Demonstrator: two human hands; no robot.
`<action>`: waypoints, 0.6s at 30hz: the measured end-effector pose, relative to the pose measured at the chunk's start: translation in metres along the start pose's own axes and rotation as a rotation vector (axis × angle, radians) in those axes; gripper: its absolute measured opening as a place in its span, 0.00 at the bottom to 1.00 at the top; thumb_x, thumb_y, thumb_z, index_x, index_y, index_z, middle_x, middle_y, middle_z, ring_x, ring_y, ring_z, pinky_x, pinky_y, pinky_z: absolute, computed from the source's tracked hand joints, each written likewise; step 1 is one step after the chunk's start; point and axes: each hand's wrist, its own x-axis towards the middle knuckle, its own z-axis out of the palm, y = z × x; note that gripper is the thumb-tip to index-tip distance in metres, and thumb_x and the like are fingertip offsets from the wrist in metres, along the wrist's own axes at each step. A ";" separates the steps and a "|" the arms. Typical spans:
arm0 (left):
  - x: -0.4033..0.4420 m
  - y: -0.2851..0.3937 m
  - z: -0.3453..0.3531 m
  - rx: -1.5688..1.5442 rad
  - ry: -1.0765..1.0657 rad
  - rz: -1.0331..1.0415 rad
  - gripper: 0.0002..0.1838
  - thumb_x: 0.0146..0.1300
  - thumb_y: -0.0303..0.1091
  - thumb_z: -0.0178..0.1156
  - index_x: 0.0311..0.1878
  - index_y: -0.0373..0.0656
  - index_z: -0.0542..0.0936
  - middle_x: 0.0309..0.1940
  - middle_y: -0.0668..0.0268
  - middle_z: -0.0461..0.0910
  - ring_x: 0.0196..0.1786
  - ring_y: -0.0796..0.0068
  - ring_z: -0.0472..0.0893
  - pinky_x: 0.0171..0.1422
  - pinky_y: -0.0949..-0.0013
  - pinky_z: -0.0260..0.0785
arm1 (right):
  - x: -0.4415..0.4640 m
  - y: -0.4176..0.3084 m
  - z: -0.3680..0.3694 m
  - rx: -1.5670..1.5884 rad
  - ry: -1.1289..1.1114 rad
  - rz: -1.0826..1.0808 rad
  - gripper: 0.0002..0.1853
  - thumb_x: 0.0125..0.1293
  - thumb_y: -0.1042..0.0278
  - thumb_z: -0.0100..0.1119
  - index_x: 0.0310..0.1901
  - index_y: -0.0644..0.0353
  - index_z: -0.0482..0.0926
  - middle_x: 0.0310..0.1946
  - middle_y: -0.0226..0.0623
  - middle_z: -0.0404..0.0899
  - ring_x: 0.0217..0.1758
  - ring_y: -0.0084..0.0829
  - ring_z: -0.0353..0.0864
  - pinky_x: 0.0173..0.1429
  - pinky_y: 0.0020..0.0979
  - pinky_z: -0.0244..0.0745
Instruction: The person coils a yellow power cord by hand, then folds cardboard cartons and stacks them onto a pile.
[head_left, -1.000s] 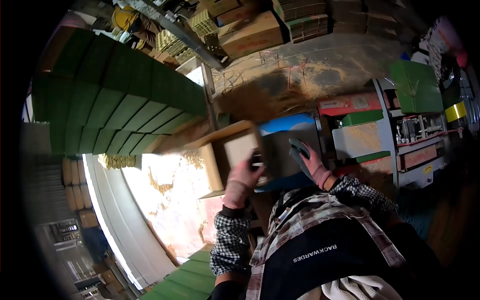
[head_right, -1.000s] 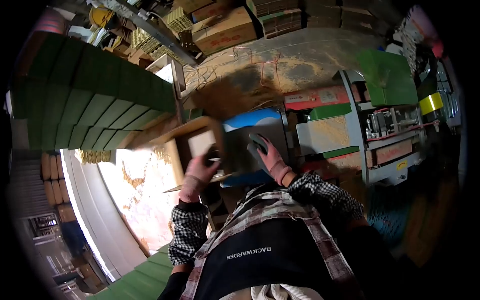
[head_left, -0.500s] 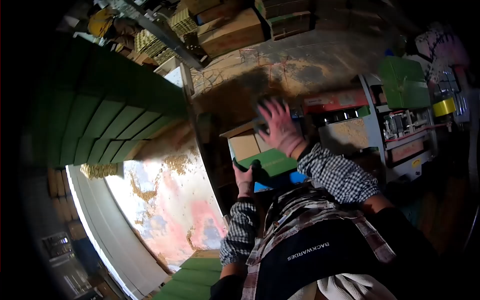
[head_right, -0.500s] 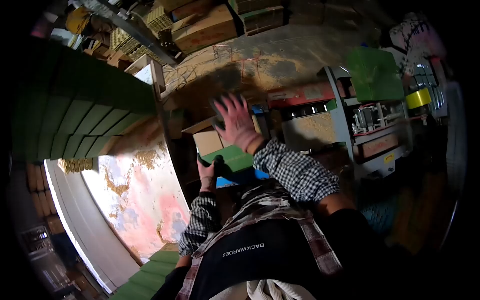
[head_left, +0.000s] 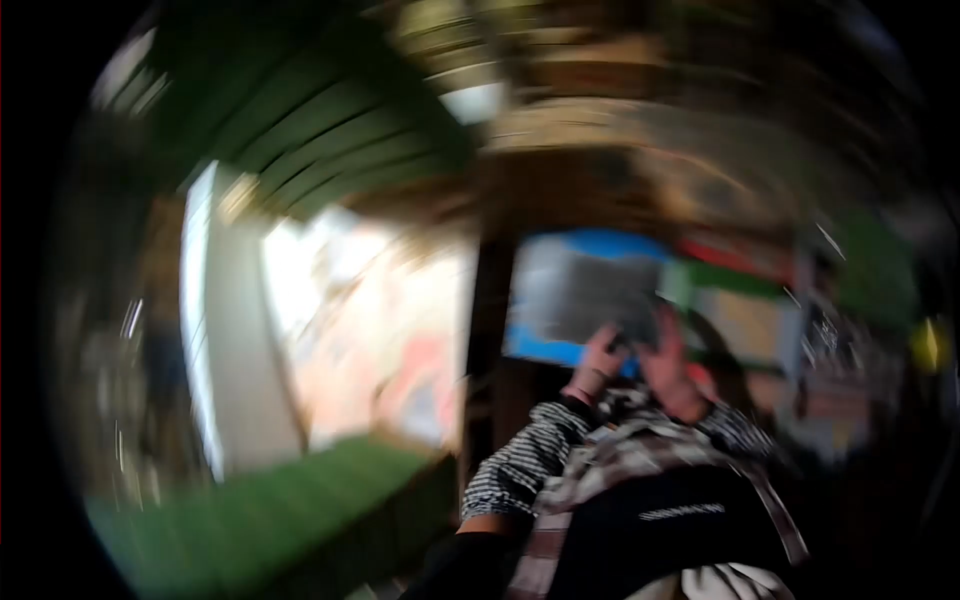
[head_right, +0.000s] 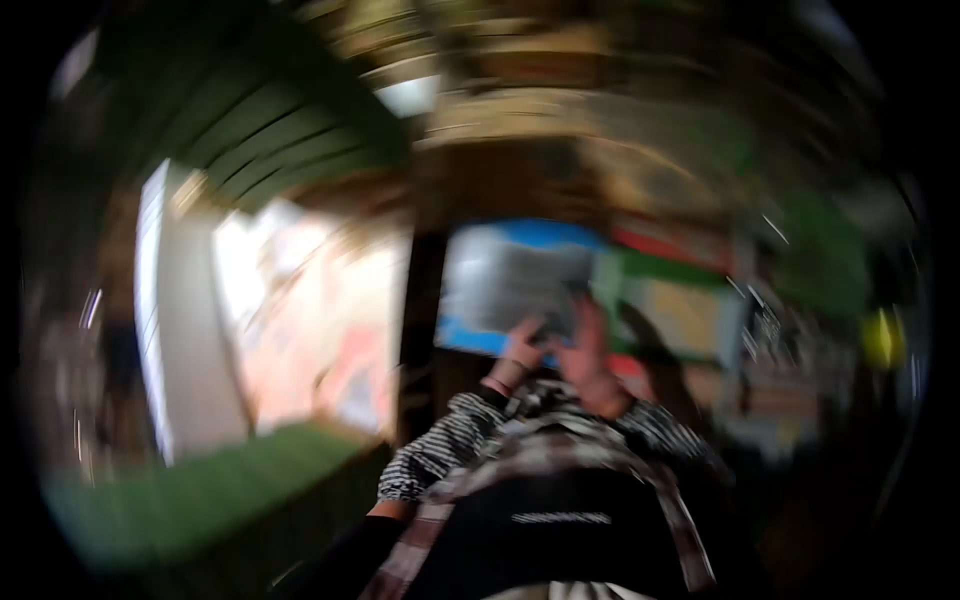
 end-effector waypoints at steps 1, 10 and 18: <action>-0.042 -0.012 -0.021 -0.096 0.057 -0.112 0.24 0.57 0.37 0.63 0.56 0.37 0.75 0.50 0.53 0.79 0.53 0.60 0.78 0.58 0.64 0.69 | 0.001 -0.003 0.011 0.149 -0.105 0.187 0.37 0.54 0.77 0.62 0.67 0.65 0.60 0.64 0.49 0.64 0.68 0.43 0.62 0.72 0.38 0.56; -0.386 -0.094 -0.074 -0.323 1.367 -0.482 0.27 0.60 0.37 0.64 0.60 0.36 0.70 0.56 0.57 0.74 0.50 0.69 0.76 0.54 0.67 0.69 | 0.074 -0.247 0.100 0.505 -0.863 -0.426 0.33 0.59 0.78 0.60 0.67 0.63 0.61 0.64 0.44 0.65 0.67 0.39 0.65 0.70 0.35 0.58; -0.500 -0.191 -0.106 -0.309 1.296 -0.293 0.36 0.58 0.33 0.67 0.67 0.45 0.61 0.61 0.56 0.67 0.62 0.66 0.67 0.65 0.59 0.61 | 0.045 -0.567 0.182 0.743 -0.753 -1.371 0.36 0.59 0.66 0.65 0.67 0.66 0.60 0.66 0.49 0.64 0.71 0.41 0.60 0.73 0.37 0.53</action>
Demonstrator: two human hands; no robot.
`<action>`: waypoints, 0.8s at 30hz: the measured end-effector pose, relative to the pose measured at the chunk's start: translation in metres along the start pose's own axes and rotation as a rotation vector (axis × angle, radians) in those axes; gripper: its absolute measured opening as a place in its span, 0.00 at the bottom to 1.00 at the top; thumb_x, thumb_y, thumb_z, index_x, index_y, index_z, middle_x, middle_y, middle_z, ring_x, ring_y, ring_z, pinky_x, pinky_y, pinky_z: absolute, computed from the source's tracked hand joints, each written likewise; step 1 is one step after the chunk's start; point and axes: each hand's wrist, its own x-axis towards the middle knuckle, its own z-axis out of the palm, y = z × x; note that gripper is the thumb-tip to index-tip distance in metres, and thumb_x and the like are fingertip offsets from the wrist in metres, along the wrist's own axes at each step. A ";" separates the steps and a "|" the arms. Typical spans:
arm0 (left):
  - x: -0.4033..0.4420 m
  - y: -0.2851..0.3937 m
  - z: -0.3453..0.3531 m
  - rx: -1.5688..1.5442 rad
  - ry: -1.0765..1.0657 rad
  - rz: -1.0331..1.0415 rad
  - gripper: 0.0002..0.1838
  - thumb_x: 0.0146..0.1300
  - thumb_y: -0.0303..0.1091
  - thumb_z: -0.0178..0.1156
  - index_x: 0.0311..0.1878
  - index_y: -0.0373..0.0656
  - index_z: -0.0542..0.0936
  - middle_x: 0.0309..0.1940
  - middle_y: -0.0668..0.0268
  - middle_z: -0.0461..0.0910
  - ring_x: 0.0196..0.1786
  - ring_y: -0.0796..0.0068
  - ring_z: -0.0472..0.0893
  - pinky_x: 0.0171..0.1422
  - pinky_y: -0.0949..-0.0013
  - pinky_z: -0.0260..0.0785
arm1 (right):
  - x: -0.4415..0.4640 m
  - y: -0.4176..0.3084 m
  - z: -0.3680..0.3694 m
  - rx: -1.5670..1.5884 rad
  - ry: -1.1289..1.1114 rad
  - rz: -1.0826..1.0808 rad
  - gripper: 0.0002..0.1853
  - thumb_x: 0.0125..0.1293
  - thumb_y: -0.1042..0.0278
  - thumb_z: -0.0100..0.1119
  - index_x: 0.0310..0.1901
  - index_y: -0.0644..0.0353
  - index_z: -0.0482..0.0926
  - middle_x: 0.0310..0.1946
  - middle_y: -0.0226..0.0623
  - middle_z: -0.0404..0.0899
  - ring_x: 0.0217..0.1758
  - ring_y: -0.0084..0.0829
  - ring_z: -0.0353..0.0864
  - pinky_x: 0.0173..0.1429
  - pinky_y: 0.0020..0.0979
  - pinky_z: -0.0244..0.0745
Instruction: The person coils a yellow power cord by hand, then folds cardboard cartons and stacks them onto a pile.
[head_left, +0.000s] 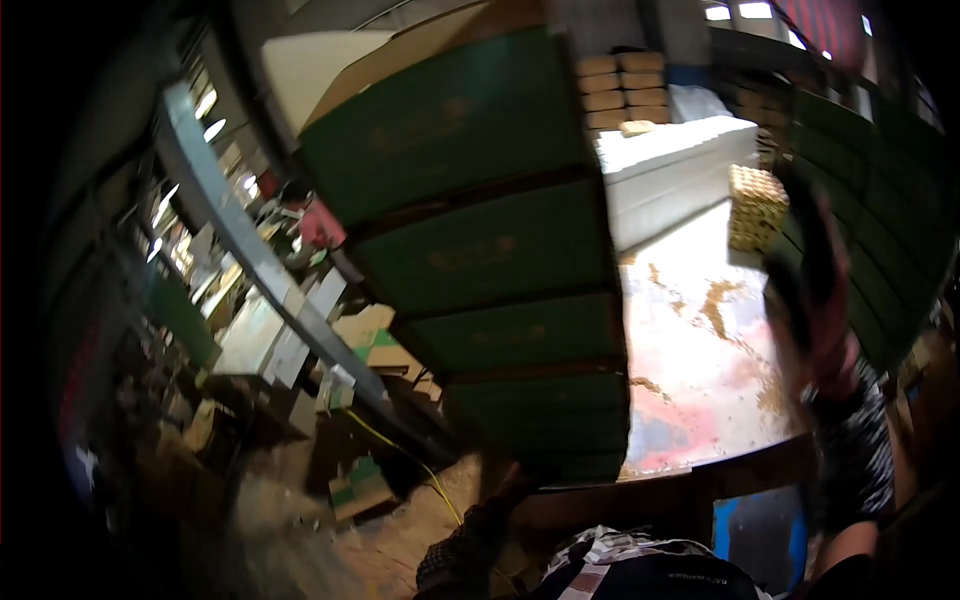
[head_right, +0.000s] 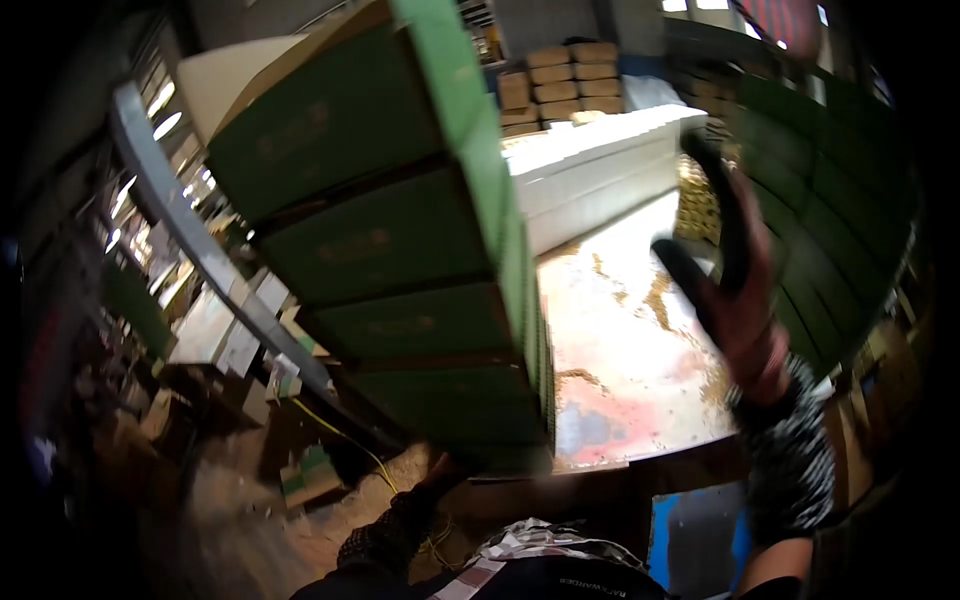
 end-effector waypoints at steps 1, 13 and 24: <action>0.002 -0.006 -0.004 0.017 -0.014 -0.020 0.35 0.58 0.33 0.66 0.67 0.44 0.61 0.61 0.56 0.67 0.61 0.66 0.67 0.65 0.59 0.61 | 0.035 0.004 0.010 -0.071 -0.037 -0.028 0.36 0.60 0.66 0.65 0.67 0.66 0.60 0.66 0.49 0.64 0.71 0.41 0.60 0.73 0.37 0.53; 0.053 0.054 0.048 0.020 0.048 -0.053 0.30 0.60 0.37 0.63 0.64 0.44 0.64 0.58 0.55 0.69 0.59 0.64 0.69 0.65 0.57 0.61 | 0.070 0.066 0.046 -0.296 -0.270 0.154 0.34 0.60 0.65 0.64 0.66 0.66 0.62 0.64 0.49 0.65 0.68 0.41 0.62 0.71 0.37 0.56; 0.166 0.136 0.181 0.055 -0.275 0.177 0.26 0.62 0.41 0.59 0.62 0.43 0.67 0.56 0.53 0.71 0.57 0.61 0.70 0.65 0.56 0.60 | -0.046 0.060 -0.019 -0.292 -0.169 0.313 0.32 0.61 0.65 0.64 0.65 0.65 0.64 0.63 0.48 0.67 0.66 0.41 0.65 0.69 0.36 0.59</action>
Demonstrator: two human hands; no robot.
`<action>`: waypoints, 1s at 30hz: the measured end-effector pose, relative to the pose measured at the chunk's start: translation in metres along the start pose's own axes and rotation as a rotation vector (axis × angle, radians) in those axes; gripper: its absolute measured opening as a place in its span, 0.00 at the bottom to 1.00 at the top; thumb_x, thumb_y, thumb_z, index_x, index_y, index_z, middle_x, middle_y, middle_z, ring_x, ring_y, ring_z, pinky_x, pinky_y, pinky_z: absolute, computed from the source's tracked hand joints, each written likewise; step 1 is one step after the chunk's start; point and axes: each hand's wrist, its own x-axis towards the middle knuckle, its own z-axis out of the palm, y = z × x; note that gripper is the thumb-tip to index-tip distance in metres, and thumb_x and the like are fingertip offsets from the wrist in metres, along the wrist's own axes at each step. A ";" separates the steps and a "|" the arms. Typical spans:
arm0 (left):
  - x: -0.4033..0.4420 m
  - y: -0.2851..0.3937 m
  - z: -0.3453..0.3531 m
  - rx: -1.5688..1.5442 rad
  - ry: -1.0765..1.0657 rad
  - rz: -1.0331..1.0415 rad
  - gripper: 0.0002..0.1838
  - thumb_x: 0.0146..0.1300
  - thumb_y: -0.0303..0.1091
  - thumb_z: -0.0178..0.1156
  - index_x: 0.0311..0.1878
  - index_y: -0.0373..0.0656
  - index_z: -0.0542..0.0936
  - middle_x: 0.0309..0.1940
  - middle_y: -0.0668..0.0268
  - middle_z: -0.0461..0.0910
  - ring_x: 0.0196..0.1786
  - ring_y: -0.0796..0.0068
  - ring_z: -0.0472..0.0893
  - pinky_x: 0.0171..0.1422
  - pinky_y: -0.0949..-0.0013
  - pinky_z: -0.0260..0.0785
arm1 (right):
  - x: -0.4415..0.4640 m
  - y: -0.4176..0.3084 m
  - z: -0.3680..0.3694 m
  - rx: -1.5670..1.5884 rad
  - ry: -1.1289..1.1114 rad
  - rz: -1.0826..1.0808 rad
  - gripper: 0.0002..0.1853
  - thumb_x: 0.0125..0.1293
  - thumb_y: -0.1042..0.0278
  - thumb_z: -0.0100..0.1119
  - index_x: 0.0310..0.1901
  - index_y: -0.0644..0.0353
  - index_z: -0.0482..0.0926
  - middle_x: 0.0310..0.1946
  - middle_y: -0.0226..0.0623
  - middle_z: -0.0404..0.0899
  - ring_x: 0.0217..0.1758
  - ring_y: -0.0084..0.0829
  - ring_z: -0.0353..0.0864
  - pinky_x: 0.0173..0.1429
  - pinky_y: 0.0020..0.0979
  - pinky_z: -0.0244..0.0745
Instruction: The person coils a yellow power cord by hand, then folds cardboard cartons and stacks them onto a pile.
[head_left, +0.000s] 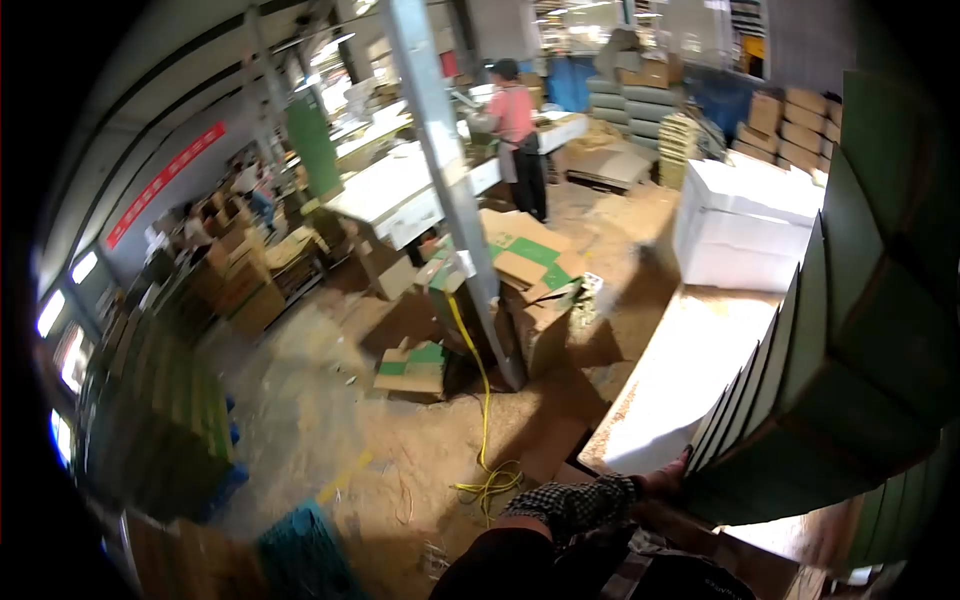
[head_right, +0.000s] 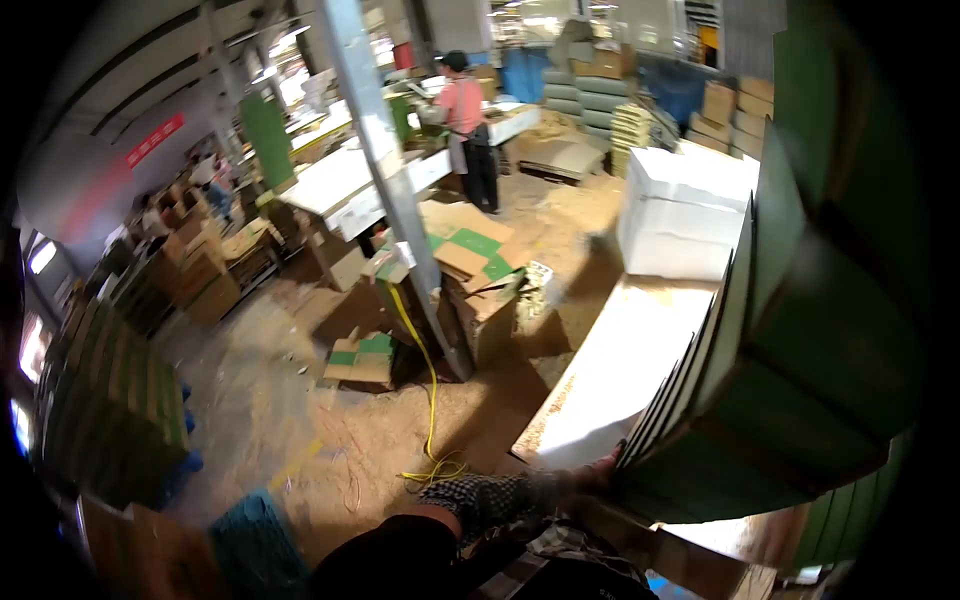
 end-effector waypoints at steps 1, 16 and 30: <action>0.015 0.000 0.018 -0.003 -0.044 0.013 0.26 0.62 0.41 0.59 0.62 0.43 0.68 0.56 0.53 0.71 0.57 0.61 0.70 0.65 0.55 0.60 | -0.033 0.010 -0.006 -0.005 -0.012 0.066 0.32 0.61 0.64 0.64 0.65 0.65 0.64 0.63 0.48 0.67 0.65 0.41 0.65 0.69 0.36 0.59; 0.086 0.006 0.223 0.191 -0.561 0.104 0.23 0.65 0.46 0.54 0.58 0.42 0.71 0.53 0.51 0.73 0.55 0.58 0.72 0.65 0.53 0.60 | -0.400 -0.040 -0.005 -0.119 0.138 1.309 0.30 0.62 0.64 0.63 0.63 0.65 0.67 0.61 0.48 0.69 0.62 0.41 0.68 0.66 0.36 0.63; 0.119 -0.020 0.192 -0.816 -0.242 -0.033 0.26 0.68 0.52 0.47 0.61 0.45 0.71 0.55 0.58 0.74 0.52 0.56 0.74 0.60 0.52 0.66 | -0.300 0.034 0.051 0.362 -0.046 0.731 0.27 0.63 0.63 0.63 0.61 0.64 0.69 0.59 0.47 0.71 0.59 0.41 0.71 0.63 0.35 0.67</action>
